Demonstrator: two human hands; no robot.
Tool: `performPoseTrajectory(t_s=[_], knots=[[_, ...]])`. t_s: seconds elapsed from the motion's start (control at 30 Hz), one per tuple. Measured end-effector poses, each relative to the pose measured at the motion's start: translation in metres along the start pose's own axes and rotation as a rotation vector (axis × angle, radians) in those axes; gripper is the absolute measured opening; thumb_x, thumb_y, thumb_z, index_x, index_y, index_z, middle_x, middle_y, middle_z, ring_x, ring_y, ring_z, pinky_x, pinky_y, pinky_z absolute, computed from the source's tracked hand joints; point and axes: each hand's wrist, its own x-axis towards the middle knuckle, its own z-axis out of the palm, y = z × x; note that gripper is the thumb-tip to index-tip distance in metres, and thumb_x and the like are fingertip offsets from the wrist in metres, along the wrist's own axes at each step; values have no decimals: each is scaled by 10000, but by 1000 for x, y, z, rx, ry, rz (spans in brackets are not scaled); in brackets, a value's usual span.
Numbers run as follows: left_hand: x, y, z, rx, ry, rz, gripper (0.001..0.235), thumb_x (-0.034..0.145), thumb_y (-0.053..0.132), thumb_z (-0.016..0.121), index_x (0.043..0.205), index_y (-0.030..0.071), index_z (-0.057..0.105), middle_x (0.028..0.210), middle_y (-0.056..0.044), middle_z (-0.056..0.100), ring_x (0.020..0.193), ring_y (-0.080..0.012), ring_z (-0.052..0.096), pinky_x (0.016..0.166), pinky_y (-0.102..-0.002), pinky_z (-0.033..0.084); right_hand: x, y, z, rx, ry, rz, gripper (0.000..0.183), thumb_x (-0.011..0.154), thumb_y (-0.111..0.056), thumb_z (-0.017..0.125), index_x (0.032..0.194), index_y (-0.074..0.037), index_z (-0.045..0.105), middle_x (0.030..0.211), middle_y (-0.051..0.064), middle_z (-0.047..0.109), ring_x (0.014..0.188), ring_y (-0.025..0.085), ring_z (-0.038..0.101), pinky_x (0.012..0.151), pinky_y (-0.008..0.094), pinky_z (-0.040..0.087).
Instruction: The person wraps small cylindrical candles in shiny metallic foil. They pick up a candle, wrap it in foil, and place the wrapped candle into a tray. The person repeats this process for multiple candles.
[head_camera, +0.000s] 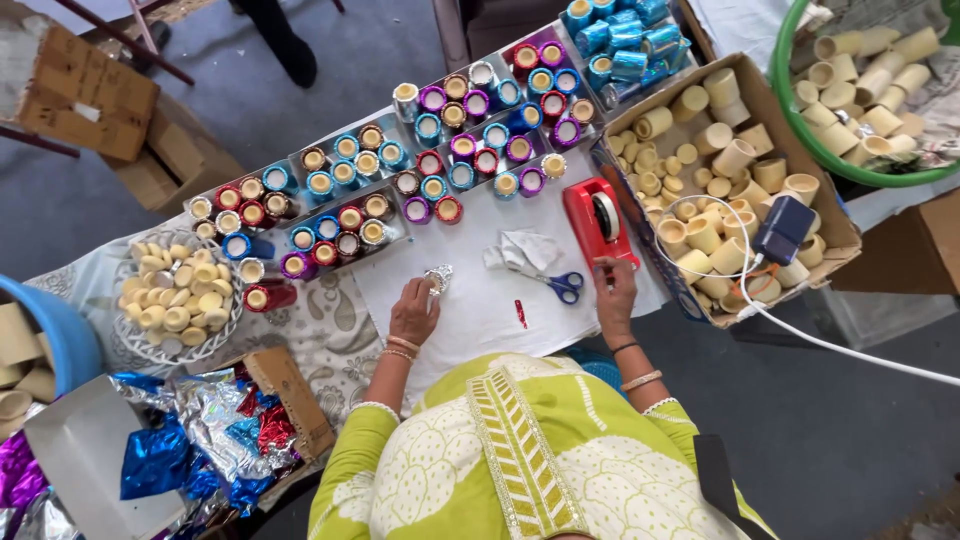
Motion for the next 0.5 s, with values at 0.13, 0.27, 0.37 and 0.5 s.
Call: performPoseTrajectory(t_s=[0.13,0.27,0.37,0.5], knots=[[23,14,-3,79,32,-42,515,779,139,787,1235,50,565,1199,-176,568,1092,-393,560,846,-459,538,-7,-8,29,30,-84,-13,160,958,29,643,1098,-40,681,1014,72,612,859,162,626,727,284,505],[31,-3,17,70,-73,-91,691,704,177,843,1307,40,534,1209,-173,542,1111,-398,498,951,-482,491,-17,-2,65,78,-258,48,135,952,-3,670,1078,-43,700,963,60,624,793,139,608,688,279,493],[30,-15,27,16,-84,-164,592,724,129,841,1252,83,577,1180,-139,564,1113,-377,527,957,-452,498,-26,2,94,117,-439,125,160,943,-54,703,1103,-64,701,980,50,630,798,136,605,671,276,510],[22,-29,46,-351,49,-263,504,742,51,855,1175,82,599,1137,-103,595,1046,-279,643,908,-374,553,-34,4,131,352,-778,442,376,968,-178,680,1325,-115,581,1156,39,606,914,130,654,745,285,597]])
